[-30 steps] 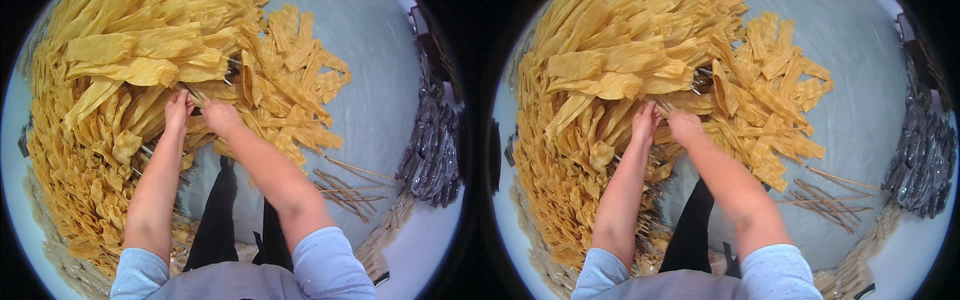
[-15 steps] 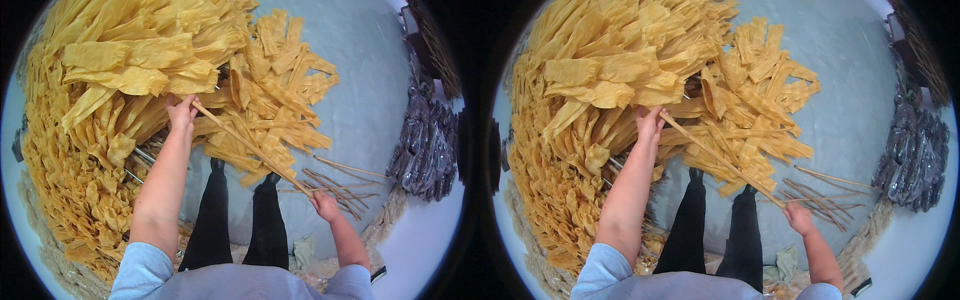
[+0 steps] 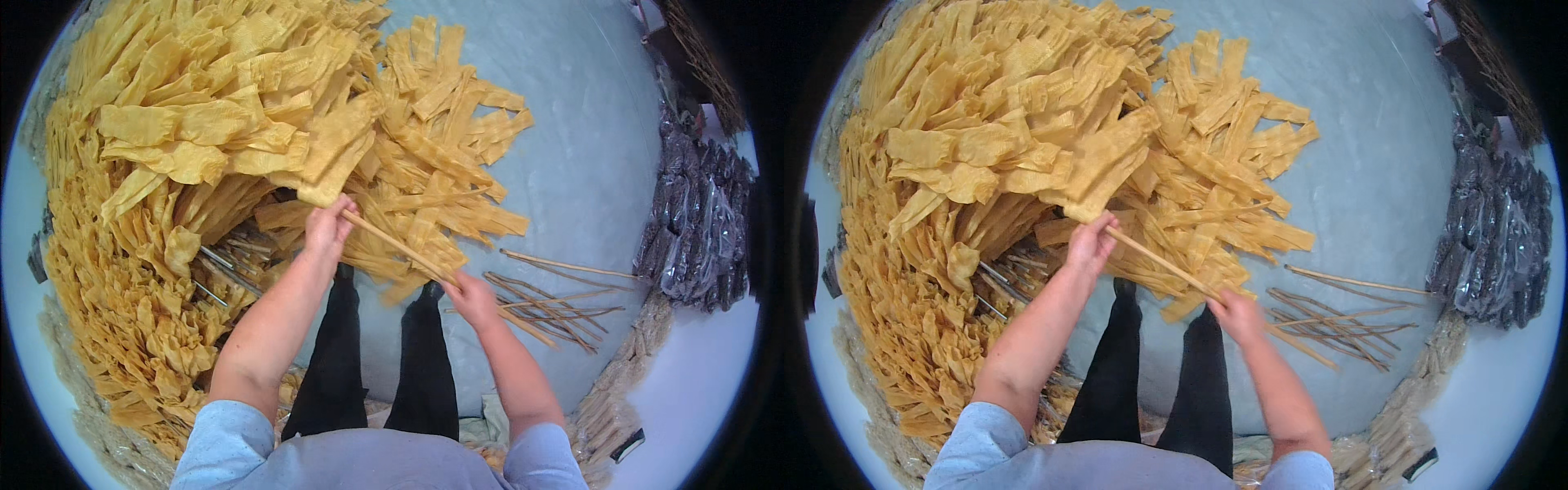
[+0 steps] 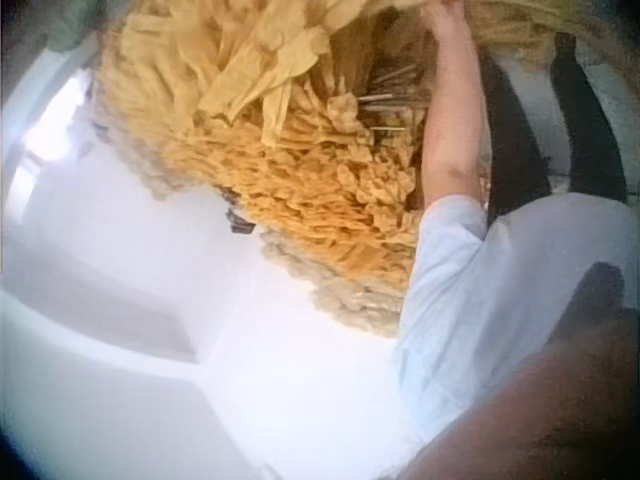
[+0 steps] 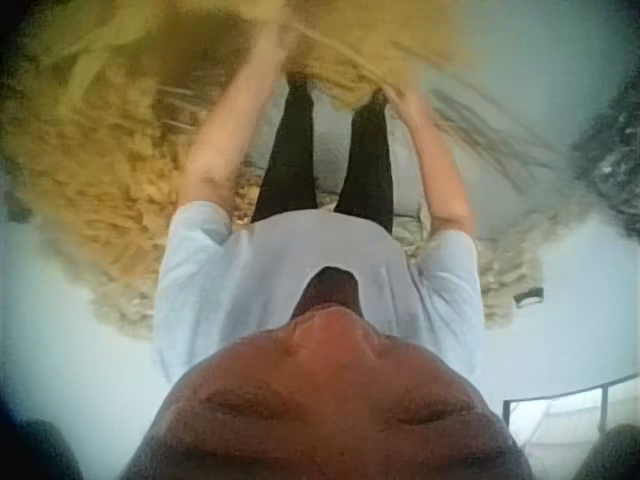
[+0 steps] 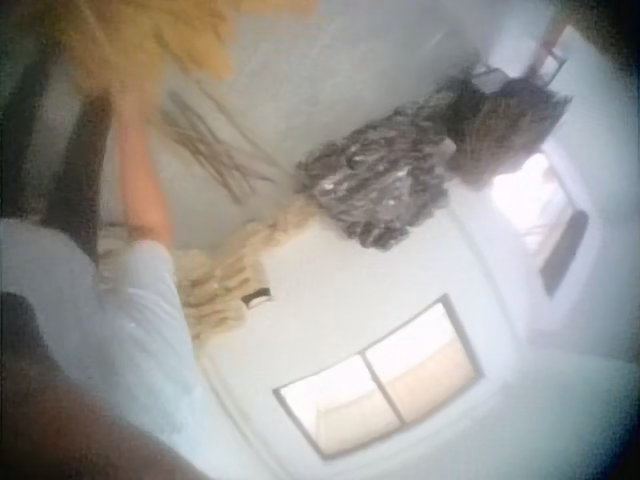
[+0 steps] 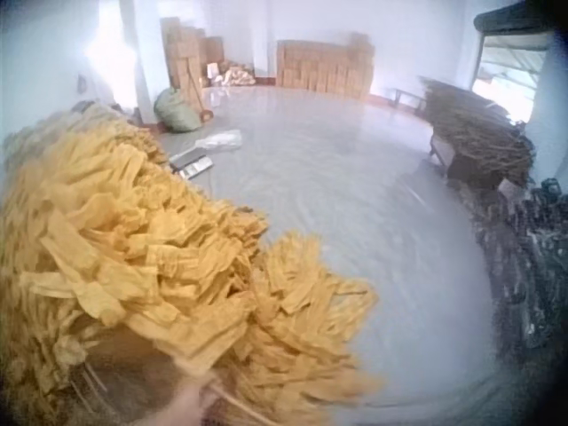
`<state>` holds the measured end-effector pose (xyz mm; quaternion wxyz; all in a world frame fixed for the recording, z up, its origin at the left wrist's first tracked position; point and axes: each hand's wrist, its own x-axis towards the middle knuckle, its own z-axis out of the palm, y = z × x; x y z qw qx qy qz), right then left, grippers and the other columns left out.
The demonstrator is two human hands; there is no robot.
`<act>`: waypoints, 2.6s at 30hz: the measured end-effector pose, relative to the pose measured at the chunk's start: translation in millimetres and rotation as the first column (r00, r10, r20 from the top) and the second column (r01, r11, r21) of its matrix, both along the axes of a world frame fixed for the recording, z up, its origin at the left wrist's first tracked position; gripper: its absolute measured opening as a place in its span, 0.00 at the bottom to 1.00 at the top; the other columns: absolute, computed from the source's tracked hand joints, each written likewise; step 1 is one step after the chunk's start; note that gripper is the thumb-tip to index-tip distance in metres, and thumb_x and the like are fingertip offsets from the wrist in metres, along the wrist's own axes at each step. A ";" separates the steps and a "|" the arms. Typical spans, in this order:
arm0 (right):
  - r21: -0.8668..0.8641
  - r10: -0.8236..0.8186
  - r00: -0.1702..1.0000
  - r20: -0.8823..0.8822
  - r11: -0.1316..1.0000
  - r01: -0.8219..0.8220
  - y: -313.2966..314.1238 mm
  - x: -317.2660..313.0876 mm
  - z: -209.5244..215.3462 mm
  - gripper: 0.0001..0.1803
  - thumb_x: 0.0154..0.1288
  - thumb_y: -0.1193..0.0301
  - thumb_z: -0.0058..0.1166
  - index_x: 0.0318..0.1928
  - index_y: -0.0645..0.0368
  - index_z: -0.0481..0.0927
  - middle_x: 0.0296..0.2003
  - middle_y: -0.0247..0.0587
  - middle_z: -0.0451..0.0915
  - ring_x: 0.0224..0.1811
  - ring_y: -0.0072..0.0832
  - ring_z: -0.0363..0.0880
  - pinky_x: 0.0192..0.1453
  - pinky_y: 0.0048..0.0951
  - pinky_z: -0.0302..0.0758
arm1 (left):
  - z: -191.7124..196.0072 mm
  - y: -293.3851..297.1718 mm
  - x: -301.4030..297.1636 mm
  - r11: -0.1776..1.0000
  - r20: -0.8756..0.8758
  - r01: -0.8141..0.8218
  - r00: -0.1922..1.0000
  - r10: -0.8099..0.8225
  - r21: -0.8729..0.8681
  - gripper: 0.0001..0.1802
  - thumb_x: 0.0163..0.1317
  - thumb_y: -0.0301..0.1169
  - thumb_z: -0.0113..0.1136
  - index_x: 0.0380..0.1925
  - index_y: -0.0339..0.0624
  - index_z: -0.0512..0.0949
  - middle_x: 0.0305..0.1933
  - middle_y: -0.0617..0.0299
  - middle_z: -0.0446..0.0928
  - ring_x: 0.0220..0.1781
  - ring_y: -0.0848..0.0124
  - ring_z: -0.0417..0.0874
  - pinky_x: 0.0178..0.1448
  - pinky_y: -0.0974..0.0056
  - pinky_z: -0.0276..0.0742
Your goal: The person repeatedly picks up thin wooden skewers and inserts them into individual sheets of dried tofu from a large pile. The person then places the skewered tofu onto a metal rack. The person continues this process throughout the clip.
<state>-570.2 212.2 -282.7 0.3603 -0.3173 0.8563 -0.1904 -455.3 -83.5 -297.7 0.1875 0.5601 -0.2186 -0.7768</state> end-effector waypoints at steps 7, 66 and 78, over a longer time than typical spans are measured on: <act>0.212 -0.096 0.976 -0.196 0.968 0.137 276.7 -46.5 18.5 0.10 0.52 0.62 0.59 0.27 0.54 0.78 0.21 0.46 0.75 0.25 0.46 0.76 0.30 0.42 0.73 | -33.4 0.5 -21.8 0.928 0.055 -0.363 0.932 0.359 0.084 0.04 0.63 0.25 0.56 0.32 0.37 0.73 0.24 0.65 0.72 0.21 0.79 0.70 0.23 0.76 0.69; -0.528 0.417 0.898 0.136 0.798 -0.290 -291.9 52.7 -73.1 0.14 0.69 0.64 0.41 0.35 0.65 0.71 0.32 0.59 0.75 0.37 0.55 0.74 0.43 0.48 0.70 | -31.5 -98.7 40.3 0.941 0.442 -0.040 0.875 0.196 -0.337 0.18 0.64 0.36 0.58 0.49 0.42 0.67 0.41 0.61 0.74 0.40 0.72 0.76 0.41 0.67 0.76; -0.134 0.060 0.779 0.624 0.991 0.031 -138.9 15.1 -26.4 0.19 0.69 0.59 0.46 0.52 0.58 0.73 0.43 0.43 0.80 0.45 0.36 0.78 0.52 0.38 0.73 | -16.1 145.6 52.1 0.976 0.047 0.218 0.975 -0.219 0.025 0.11 0.70 0.36 0.46 0.38 0.40 0.71 0.36 0.61 0.77 0.34 0.73 0.78 0.42 0.68 0.76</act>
